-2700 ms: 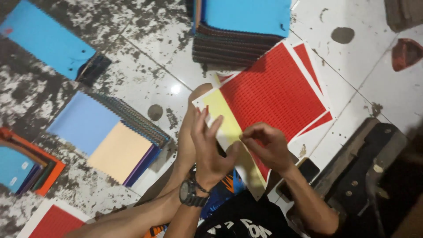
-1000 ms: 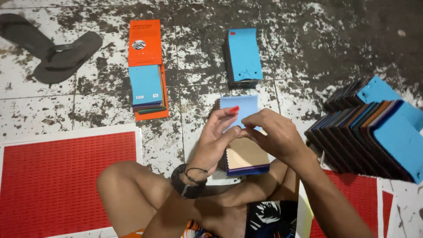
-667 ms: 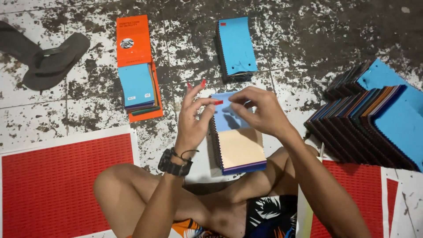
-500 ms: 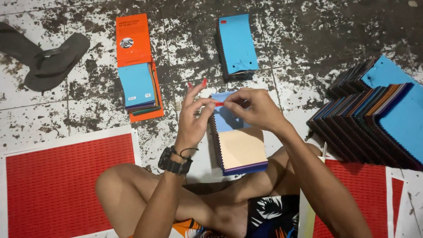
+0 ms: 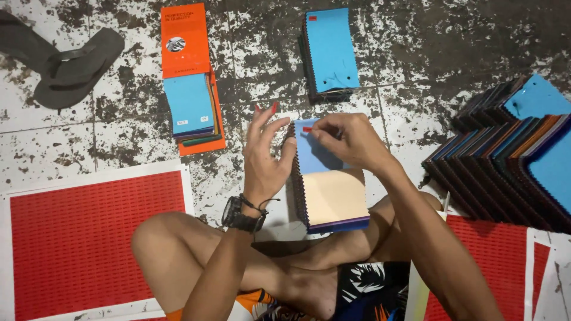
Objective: The person sits on the floor and assembles spiral-bound notebooks by hand. They place small red adhesive tabs onto the top corners of the pages in each notebook, then stack the completed units. The person handles multiple notebooks of different colors and repeatedly applies the tabs to the page edges.
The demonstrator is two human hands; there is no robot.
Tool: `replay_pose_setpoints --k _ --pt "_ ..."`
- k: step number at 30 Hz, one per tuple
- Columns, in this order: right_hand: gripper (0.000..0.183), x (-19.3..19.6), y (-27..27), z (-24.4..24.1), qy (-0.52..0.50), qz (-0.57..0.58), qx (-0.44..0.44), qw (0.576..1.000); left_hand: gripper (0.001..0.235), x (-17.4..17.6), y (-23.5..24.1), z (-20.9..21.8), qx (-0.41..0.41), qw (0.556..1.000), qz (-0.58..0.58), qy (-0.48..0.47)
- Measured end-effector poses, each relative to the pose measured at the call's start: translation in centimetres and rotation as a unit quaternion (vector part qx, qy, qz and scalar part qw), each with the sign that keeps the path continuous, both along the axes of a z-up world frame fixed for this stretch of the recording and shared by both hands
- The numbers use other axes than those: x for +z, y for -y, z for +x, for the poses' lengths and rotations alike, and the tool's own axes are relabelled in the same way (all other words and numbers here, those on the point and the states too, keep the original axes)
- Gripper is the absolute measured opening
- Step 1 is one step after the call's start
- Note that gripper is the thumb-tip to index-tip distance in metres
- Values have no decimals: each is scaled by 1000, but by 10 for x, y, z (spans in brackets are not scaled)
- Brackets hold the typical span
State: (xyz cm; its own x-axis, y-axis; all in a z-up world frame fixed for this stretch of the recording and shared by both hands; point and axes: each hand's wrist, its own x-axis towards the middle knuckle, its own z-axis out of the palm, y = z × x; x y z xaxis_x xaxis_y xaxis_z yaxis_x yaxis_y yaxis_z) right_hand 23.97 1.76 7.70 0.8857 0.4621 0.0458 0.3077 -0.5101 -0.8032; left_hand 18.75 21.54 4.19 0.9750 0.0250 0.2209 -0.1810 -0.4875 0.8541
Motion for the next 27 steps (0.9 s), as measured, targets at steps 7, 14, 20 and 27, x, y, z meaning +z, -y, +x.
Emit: replay_pose_setpoints --k 7,14,20,27 --pt "12 -3 -7 3 -16 -34 -5 999 26 -17 -7 3 -12 978 191 83" --pt "11 -15 -9 9 -10 -59 -15 998 27 -16 -4 2 -10 955 280 96" --pt "11 -21 -14 10 -22 -93 -42 995 27 -22 -3 5 -3 931 342 126" --pt "11 -28 -17 14 -16 -134 -49 990 27 -16 1 4 -13 904 408 131"
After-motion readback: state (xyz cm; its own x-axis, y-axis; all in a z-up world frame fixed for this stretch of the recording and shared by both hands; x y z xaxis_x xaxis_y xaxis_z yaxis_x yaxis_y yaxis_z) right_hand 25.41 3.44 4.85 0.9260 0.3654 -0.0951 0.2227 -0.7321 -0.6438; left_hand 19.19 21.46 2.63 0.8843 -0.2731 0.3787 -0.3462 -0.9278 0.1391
